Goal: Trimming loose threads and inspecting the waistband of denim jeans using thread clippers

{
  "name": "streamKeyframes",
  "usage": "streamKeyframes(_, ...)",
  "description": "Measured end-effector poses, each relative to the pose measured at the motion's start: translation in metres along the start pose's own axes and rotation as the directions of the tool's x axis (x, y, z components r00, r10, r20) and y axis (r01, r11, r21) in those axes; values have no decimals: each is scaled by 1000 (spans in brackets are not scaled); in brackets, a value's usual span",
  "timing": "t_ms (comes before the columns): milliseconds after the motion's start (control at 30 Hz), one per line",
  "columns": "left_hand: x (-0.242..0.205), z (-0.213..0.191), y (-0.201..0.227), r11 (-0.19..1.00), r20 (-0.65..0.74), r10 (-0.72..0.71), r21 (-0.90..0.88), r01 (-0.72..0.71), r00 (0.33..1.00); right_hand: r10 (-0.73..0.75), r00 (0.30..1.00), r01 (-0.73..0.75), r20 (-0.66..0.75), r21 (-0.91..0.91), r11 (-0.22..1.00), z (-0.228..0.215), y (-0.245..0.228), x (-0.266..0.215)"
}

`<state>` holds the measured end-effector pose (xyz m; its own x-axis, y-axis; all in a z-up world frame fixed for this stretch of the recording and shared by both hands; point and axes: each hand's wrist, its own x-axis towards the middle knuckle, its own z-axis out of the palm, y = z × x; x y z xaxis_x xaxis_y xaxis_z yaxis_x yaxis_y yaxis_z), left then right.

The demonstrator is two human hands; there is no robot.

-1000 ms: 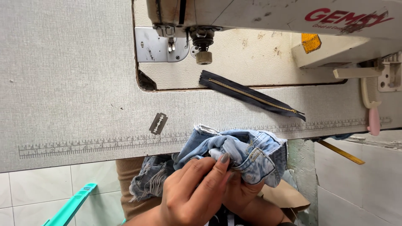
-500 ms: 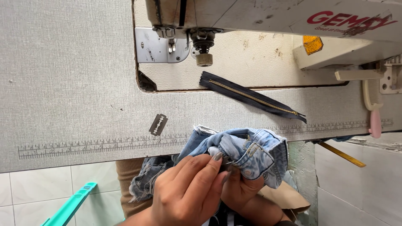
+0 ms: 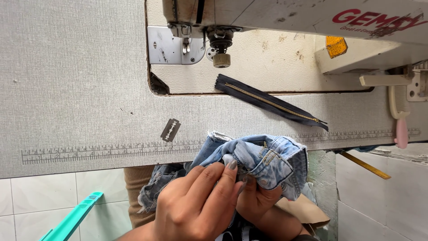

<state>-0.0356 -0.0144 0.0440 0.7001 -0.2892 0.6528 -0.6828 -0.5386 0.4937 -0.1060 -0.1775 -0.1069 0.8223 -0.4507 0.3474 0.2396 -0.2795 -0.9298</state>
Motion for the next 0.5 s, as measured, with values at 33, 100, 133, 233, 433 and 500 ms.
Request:
streamKeyframes(33,0,-1,-1,999,12,41,31,-41,999,39,998,-37,-50,37,999,3,1,-4)
streamKeyframes(100,1,-2,-3,998,18,49,30,-49,999,52,997,-50,-48,36,998,-1,8,-9)
streamKeyframes(133,2,-2,-4,998,23,56,28,-56,998,65,997,-63,-45,33,997,-3,12,-11)
streamKeyframes(233,-1,10,-4,995,-68,-29,-93,22,997,102,994,-101,-40,22,995,-12,19,-15)
streamKeyframes(433,-9,26,-5,998,-144,-32,-62,23,989,30,997,-18,75,-149,989,-26,18,-17)
streamKeyframes(500,-8,23,-7,999,-155,-37,-32,32,987,32,997,-20,65,-168,986,-25,20,-19)
